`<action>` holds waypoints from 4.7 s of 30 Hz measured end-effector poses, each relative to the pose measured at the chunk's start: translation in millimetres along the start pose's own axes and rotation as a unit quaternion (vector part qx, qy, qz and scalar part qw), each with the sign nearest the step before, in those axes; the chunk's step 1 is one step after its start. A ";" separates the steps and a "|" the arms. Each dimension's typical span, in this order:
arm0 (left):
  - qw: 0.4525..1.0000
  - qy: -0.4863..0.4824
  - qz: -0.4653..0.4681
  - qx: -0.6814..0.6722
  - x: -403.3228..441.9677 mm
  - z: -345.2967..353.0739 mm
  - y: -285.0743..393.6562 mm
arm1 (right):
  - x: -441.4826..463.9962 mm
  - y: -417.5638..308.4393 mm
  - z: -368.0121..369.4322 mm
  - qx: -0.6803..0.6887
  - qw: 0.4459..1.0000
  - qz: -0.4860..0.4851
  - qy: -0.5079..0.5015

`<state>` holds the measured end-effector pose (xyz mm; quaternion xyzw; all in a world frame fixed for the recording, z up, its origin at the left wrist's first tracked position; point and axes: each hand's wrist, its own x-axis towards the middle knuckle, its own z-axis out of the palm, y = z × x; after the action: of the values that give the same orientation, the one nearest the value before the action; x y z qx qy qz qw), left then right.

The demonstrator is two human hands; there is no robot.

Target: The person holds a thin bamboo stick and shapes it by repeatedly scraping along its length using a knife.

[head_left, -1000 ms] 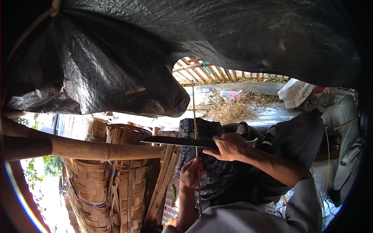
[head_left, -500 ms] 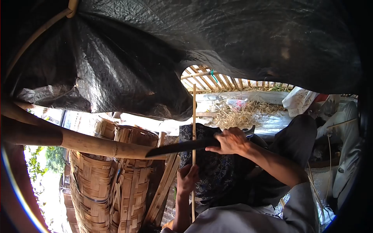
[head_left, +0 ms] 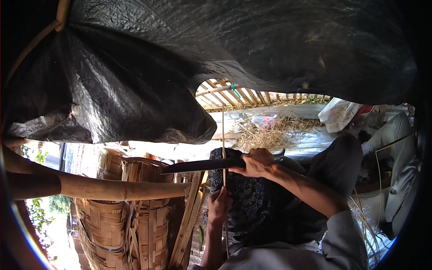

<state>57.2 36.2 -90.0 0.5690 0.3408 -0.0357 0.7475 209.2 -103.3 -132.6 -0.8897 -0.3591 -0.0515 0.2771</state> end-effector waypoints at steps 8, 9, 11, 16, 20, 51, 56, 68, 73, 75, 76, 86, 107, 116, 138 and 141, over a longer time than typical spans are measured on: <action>0.998 0.000 -0.051 -0.038 0.3 -3.2 -3.5 | -5.2 9.5 -15.3 -0.003 0.993 -0.003 -0.117; 0.998 -0.002 -0.041 -0.041 1.5 -2.2 -1.2 | -1.9 9.6 -15.2 -0.004 0.995 0.012 -0.104; 0.998 -0.004 -0.042 -0.045 3.0 -0.9 -1.6 | -11.7 -5.1 -19.9 0.018 0.992 0.051 -0.117; 0.999 0.016 -0.030 -0.015 -1.1 0.4 -6.5 | -14.2 7.8 -10.8 -0.023 0.997 -0.038 -0.056; 1.000 0.030 0.003 -0.005 3.1 8.4 -4.7 | -18.1 -1.9 -12.2 -0.026 0.999 -0.012 -0.035; 0.996 -0.029 -0.069 -0.054 5.5 12.4 -0.4 | -18.9 20.1 -14.8 0.013 0.991 0.035 -0.130; 0.996 -0.018 -0.059 -0.066 3.8 13.9 -0.6 | -39.8 -11.0 -13.1 -0.007 0.996 -0.065 -0.064; 0.999 -0.006 0.034 0.032 4.7 20.7 -12.5 | -42.5 -9.8 -28.3 0.006 0.993 -0.031 -0.118; 0.998 0.004 0.058 -0.026 2.0 26.0 -14.6 | -46.0 -11.4 -33.3 0.044 0.979 -0.048 -0.191; 0.999 0.024 0.042 0.005 -2.5 30.3 -9.3 | -43.8 -4.6 -31.1 0.009 0.986 -0.064 -0.152; 0.998 0.046 0.024 0.036 -4.8 31.3 -8.1 | -42.8 0.6 -28.4 -0.024 0.990 -0.080 -0.114; 1.000 0.024 0.007 0.018 2.8 27.5 -6.7 | -25.6 7.6 -19.7 0.016 0.990 0.054 -0.126; 1.000 -0.019 -0.015 0.004 -6.5 20.3 -9.2 | -12.4 40.8 -17.2 0.099 0.976 0.185 -0.053; 0.998 -0.043 -0.035 -0.017 -8.7 8.7 -9.1 | -44.5 -6.1 -21.8 0.201 0.968 0.086 -0.122; 0.973 0.051 0.048 0.222 -10.0 9.3 -26.6 | -15.8 14.6 -43.0 0.071 0.975 0.141 -0.156; 0.999 -0.020 -0.036 0.010 -9.0 3.9 -23.5 | -50.1 -5.6 -25.7 0.039 0.996 -0.004 -0.075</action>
<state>41.7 21.5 -104.0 0.5627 0.3460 -0.0769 0.7468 171.3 -144.2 -123.1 -0.8783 -0.3841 0.0284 0.2834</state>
